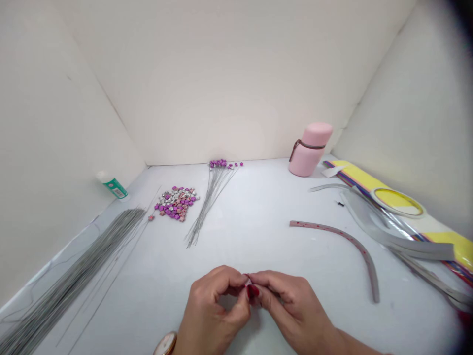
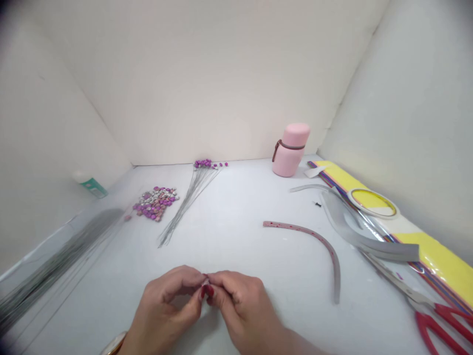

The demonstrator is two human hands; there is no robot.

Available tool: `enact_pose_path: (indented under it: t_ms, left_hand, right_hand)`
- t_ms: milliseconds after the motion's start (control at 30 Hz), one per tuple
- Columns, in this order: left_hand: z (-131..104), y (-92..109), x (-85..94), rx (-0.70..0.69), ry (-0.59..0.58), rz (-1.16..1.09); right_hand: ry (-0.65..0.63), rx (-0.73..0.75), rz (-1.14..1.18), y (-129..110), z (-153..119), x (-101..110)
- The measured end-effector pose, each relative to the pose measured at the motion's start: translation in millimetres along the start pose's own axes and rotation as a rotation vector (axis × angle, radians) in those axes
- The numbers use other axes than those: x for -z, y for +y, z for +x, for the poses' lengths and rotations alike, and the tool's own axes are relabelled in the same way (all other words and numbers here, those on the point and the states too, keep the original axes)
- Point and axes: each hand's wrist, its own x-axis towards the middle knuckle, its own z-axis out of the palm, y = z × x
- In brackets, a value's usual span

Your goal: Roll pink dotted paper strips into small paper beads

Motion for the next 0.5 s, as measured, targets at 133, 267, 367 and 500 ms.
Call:
enact_pose_path:
  t_ms: [133, 267, 367, 500]
  left_hand:
    - [-1.2, 0.7, -1.3, -0.025, 0.015, 0.08]
    - [-1.9, 2.0, -1.7, 0.027, -0.006, 0.024]
    - [-1.7, 1.6, 0.0, 0.123, -0.017, -0.116]
    - [-0.2, -0.7, 3.6, 0.19, -0.046, -0.264]
  right_hand:
    - [0.028, 0.058, -0.09, 0.6, -2.9, -2.2]
    - [0.07, 0.041, -0.095, 0.0, -3.8, -2.5]
    - [0.092, 0.001, -0.033, -0.4, -2.3, -1.5]
    - [0.09, -0.033, 0.099, 2.0, -0.7, -1.2]
